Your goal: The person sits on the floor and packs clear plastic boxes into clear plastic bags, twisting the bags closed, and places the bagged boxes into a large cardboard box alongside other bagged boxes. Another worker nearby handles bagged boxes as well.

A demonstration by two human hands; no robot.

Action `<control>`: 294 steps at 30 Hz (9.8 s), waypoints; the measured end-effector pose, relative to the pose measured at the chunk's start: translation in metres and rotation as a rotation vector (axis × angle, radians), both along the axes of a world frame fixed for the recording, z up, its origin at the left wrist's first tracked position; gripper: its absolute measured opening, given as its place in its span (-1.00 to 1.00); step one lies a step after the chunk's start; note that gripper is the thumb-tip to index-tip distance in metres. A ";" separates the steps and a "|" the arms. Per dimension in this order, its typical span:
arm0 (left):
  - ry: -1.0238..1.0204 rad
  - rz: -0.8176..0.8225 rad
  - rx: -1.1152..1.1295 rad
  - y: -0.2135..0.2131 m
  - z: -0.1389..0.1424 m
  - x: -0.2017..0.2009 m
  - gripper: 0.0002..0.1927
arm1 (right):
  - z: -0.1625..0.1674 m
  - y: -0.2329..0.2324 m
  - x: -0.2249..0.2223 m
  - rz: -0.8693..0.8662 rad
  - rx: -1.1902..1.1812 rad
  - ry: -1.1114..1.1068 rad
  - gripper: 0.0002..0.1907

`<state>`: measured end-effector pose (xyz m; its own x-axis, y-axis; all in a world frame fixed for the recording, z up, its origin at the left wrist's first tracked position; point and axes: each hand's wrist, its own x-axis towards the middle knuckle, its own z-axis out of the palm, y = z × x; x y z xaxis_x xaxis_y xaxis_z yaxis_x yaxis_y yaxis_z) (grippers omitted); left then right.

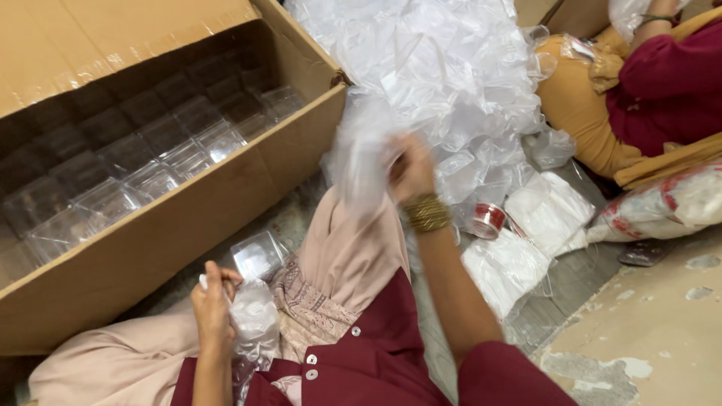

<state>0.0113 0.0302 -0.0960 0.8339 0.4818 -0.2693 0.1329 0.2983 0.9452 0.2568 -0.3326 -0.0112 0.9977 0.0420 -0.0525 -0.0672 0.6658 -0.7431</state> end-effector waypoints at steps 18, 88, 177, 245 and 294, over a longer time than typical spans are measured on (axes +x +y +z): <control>-0.184 -0.145 0.022 -0.006 -0.008 -0.015 -0.75 | 0.180 -0.041 0.182 -0.803 -1.807 -0.715 -0.32; 0.440 -0.983 0.493 0.089 -0.065 0.074 -0.51 | 0.154 0.233 0.125 1.470 -0.918 -1.128 -0.25; 0.455 -1.052 0.673 0.067 -0.059 0.093 -0.57 | 0.050 0.158 -0.078 1.156 -1.246 -0.373 0.01; 0.563 -0.601 0.954 0.028 0.030 -0.026 0.35 | 0.040 0.122 -0.130 0.379 -1.247 -0.542 -0.39; 0.165 -0.757 0.597 -0.042 0.007 0.023 -0.36 | 0.107 0.147 -0.146 0.078 -1.288 -0.928 -0.53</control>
